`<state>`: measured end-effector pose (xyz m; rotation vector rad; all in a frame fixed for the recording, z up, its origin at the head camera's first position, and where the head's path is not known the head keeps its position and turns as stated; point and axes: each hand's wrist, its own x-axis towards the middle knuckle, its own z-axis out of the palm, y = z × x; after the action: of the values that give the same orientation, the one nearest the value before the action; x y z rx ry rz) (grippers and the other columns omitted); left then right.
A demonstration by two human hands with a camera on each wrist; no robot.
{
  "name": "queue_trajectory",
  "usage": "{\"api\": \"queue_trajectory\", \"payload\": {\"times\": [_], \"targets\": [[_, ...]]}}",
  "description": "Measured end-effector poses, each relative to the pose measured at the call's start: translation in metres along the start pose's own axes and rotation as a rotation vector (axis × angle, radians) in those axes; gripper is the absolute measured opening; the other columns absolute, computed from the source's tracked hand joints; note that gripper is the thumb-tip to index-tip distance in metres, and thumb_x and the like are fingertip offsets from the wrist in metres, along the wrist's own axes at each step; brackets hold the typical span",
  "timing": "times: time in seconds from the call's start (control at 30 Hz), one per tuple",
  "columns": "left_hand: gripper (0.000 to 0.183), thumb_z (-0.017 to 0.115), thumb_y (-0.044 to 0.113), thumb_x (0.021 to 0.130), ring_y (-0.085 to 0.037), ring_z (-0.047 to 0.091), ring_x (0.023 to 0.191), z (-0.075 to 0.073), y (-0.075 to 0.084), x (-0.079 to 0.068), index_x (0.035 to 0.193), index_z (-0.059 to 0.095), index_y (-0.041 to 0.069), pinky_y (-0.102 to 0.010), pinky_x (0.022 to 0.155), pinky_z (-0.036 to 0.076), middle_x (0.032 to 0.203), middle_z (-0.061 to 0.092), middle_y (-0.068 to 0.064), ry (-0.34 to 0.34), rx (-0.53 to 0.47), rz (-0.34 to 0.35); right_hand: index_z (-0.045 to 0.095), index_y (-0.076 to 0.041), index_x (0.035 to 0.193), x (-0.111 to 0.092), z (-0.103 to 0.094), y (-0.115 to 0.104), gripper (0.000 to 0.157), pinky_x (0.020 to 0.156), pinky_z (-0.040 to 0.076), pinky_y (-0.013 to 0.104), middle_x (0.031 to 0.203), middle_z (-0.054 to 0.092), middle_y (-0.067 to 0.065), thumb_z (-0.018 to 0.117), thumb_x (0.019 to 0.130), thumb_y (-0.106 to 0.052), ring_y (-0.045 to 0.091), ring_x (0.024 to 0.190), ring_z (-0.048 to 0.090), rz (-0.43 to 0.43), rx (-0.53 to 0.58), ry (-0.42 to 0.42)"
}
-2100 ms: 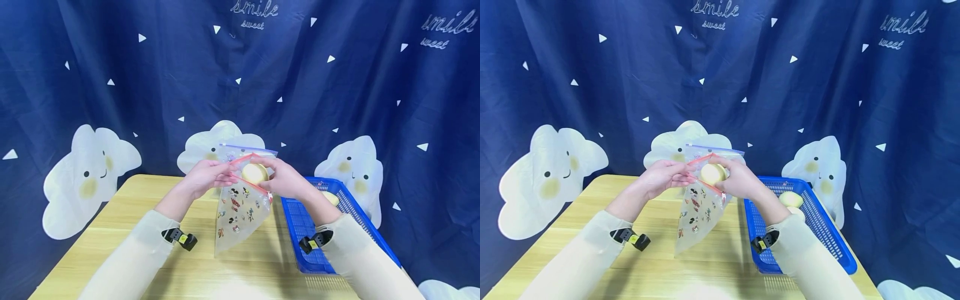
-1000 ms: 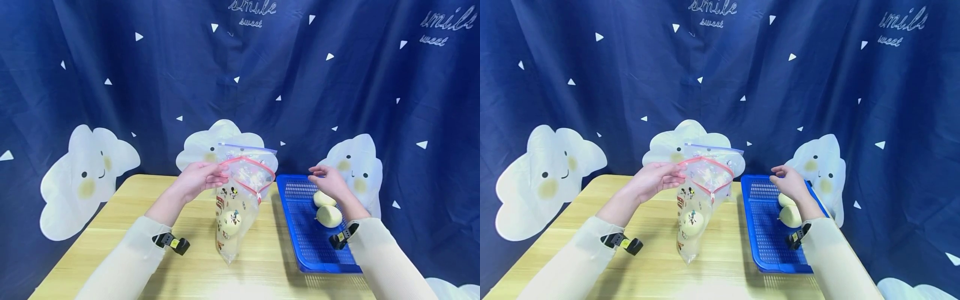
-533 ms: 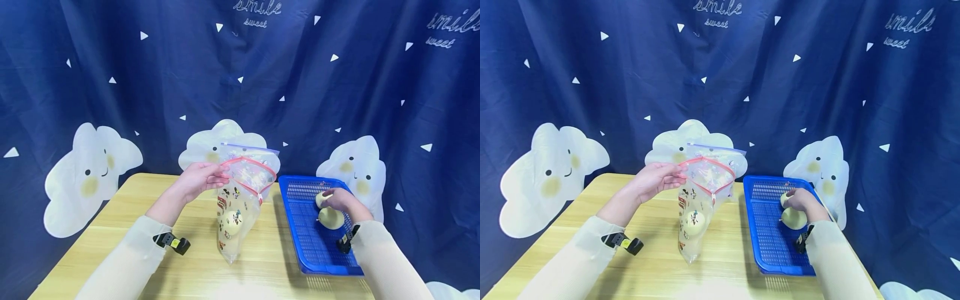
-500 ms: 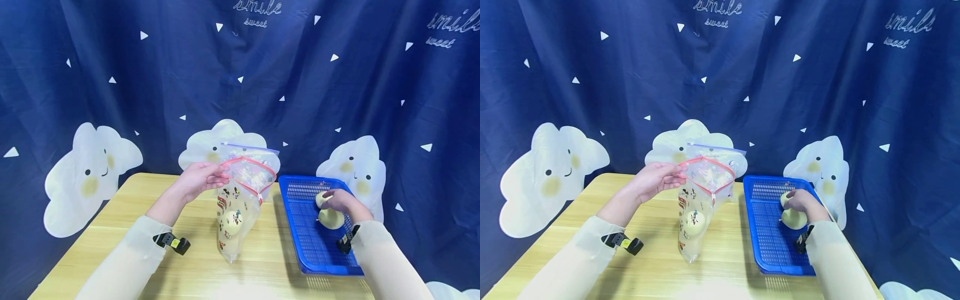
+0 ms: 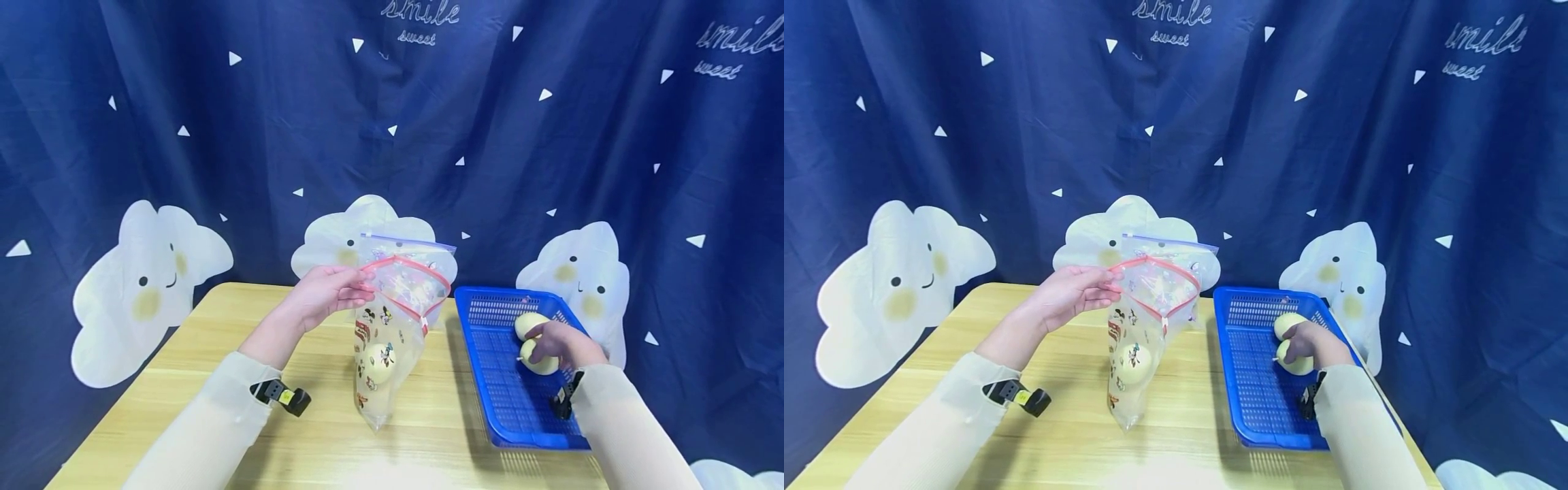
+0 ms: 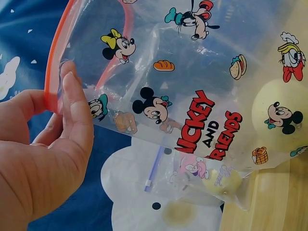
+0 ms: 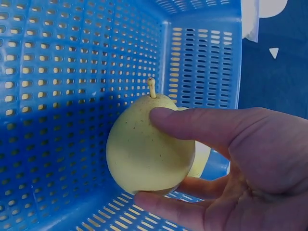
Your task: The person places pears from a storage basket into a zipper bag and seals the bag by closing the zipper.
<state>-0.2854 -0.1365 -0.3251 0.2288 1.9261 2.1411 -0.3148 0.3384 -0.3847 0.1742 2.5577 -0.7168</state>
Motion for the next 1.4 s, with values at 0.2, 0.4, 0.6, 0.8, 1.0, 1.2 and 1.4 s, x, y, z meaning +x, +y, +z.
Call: {"api": "queue_trajectory", "payload": {"times": [0.2,0.4,0.6,0.8,1.0,1.2,1.4], "targets": [[0.038,0.063,0.013,0.11,-0.013,0.08,0.091,-0.001,0.0,0.0,0.139,0.064,-0.011,-0.024,0.088,0.067,0.097,0.081,-0.001,0.0,0.009,0.005,0.063,0.001,0.147,-0.004,-0.001,0.001,0.06,0.104,0.059,0.069,0.156,0.041,0.043,0.084,0.093,-0.008,0.058,0.129,0.057,-0.038,-0.016,0.019],[0.038,0.064,0.013,0.109,-0.013,0.08,0.09,-0.001,-0.001,-0.001,0.138,0.065,-0.011,-0.025,0.089,0.067,0.097,0.081,-0.002,0.002,0.003,0.001,0.063,0.004,0.145,-0.006,0.0,0.003,0.057,0.093,0.066,0.061,0.152,0.045,0.044,0.085,0.093,-0.009,0.054,0.124,0.061,-0.089,-0.037,0.032],[0.038,0.062,0.012,0.109,-0.013,0.08,0.09,-0.001,-0.001,-0.001,0.138,0.064,-0.012,-0.025,0.09,0.067,0.095,0.081,-0.001,-0.008,-0.001,0.007,0.059,0.004,0.149,-0.009,-0.006,0.002,0.061,0.091,0.067,0.058,0.156,0.037,0.048,0.083,0.096,-0.011,0.047,0.117,0.063,-0.125,-0.015,0.063],[0.037,0.062,0.012,0.109,-0.013,0.08,0.09,-0.001,0.0,0.0,0.138,0.065,-0.012,-0.026,0.09,0.068,0.094,0.081,-0.001,-0.002,-0.004,0.004,0.056,0.005,0.153,-0.017,-0.012,-0.011,0.066,0.082,0.068,0.047,0.15,0.049,0.043,0.083,0.097,-0.016,0.04,0.109,0.065,-0.216,-0.012,0.171],[0.039,0.062,0.012,0.109,-0.013,0.08,0.09,0.0,0.0,0.001,0.139,0.064,-0.013,-0.026,0.09,0.068,0.095,0.081,-0.002,-0.003,0.0,0.0,0.047,0.002,0.161,-0.026,-0.013,-0.032,0.073,0.084,0.068,0.042,0.146,0.056,0.041,0.079,0.103,-0.029,0.042,0.11,0.072,-0.289,0.091,0.292],[0.04,0.062,0.013,0.109,-0.013,0.08,0.091,0.002,0.001,0.002,0.14,0.064,-0.012,-0.024,0.089,0.067,0.096,0.081,-0.002,0.006,0.01,-0.008,0.041,-0.01,0.169,-0.041,-0.018,-0.065,0.08,0.08,0.059,0.033,0.152,0.054,0.038,0.073,0.105,-0.047,0.042,0.111,0.076,-0.357,0.178,0.431],[0.039,0.063,0.013,0.109,-0.013,0.08,0.091,0.003,0.002,0.002,0.139,0.065,-0.012,-0.024,0.089,0.067,0.097,0.081,-0.003,0.001,0.012,-0.004,0.039,-0.027,0.171,-0.067,-0.02,-0.11,0.085,0.103,0.061,0.049,0.163,0.051,0.026,0.074,0.101,-0.059,0.041,0.12,0.077,-0.422,0.304,0.493]]}}
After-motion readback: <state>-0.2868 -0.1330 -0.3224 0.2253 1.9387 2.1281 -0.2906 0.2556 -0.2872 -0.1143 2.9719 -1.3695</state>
